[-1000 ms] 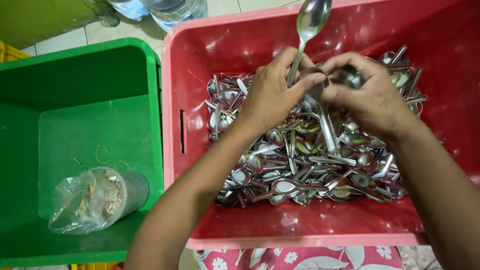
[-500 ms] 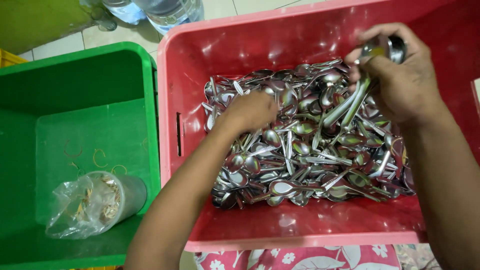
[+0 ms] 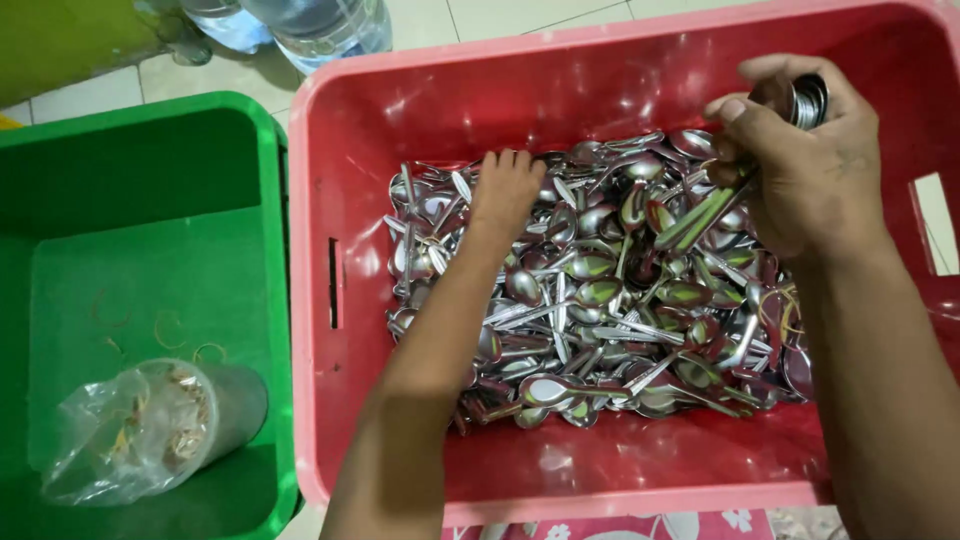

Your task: Bundling metal spoons together using rubber bands

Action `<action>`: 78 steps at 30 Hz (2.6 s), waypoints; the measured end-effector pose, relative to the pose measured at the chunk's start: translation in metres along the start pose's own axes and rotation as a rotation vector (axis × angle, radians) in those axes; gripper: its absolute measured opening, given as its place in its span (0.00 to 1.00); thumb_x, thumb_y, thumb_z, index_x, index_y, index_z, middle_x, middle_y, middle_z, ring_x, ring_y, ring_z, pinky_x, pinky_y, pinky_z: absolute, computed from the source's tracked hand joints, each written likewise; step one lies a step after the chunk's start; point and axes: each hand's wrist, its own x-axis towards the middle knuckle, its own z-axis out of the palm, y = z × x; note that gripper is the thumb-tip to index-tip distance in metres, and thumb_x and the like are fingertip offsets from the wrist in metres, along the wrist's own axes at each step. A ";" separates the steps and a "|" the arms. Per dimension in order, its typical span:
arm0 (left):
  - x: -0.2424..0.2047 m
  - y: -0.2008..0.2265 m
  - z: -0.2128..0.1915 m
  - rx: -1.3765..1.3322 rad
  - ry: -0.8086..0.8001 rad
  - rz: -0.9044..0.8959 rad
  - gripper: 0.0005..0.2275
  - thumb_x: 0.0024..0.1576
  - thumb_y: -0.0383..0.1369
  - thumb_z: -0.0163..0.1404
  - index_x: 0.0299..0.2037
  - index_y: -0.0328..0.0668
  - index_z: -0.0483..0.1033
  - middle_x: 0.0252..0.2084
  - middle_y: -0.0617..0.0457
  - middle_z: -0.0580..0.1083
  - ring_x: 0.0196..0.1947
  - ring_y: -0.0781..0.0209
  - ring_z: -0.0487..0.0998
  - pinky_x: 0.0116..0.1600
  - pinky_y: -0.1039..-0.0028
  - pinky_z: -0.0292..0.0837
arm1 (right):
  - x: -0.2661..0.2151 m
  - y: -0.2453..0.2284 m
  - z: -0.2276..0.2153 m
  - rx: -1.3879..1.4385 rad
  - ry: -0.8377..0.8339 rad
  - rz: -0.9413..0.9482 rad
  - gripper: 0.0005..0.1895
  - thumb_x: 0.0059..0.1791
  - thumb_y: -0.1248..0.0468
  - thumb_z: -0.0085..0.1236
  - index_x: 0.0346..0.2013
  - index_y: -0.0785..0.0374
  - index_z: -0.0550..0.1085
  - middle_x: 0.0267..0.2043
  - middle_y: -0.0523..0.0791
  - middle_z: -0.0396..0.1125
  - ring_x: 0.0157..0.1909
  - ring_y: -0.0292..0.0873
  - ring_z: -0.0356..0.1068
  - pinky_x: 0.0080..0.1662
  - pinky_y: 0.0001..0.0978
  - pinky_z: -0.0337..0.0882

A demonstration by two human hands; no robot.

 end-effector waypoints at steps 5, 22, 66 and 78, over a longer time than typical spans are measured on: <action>0.001 -0.024 -0.062 -0.399 0.089 -0.094 0.07 0.52 0.28 0.55 0.40 0.45 0.80 0.36 0.51 0.80 0.36 0.52 0.76 0.45 0.60 0.70 | -0.001 0.001 -0.001 -0.213 -0.016 -0.034 0.10 0.58 0.70 0.58 0.50 0.59 0.67 0.42 0.41 0.64 0.34 0.33 0.67 0.35 0.21 0.73; 0.032 0.007 -0.183 -1.604 -0.174 -0.170 0.30 0.50 0.60 0.37 0.39 0.44 0.83 0.28 0.53 0.82 0.17 0.71 0.72 0.20 0.80 0.61 | 0.006 0.007 -0.011 0.140 -0.161 -0.046 0.09 0.56 0.67 0.52 0.48 0.56 0.63 0.46 0.45 0.63 0.47 0.45 0.74 0.45 0.33 0.82; 0.015 -0.005 -0.238 -1.191 0.356 -0.095 0.21 0.61 0.54 0.35 0.49 0.50 0.72 0.36 0.57 0.78 0.29 0.68 0.77 0.30 0.79 0.71 | -0.004 0.014 -0.006 -0.095 -0.289 -0.077 0.10 0.57 0.69 0.50 0.52 0.56 0.65 0.41 0.41 0.63 0.35 0.35 0.64 0.32 0.24 0.68; -0.017 0.033 -0.071 -0.604 -0.379 -0.192 0.16 0.57 0.40 0.54 0.52 0.43 0.75 0.52 0.45 0.76 0.56 0.43 0.73 0.57 0.50 0.67 | 0.001 -0.009 -0.028 0.441 0.144 -0.066 0.10 0.51 0.66 0.49 0.46 0.66 0.71 0.42 0.45 0.69 0.36 0.35 0.74 0.35 0.24 0.79</action>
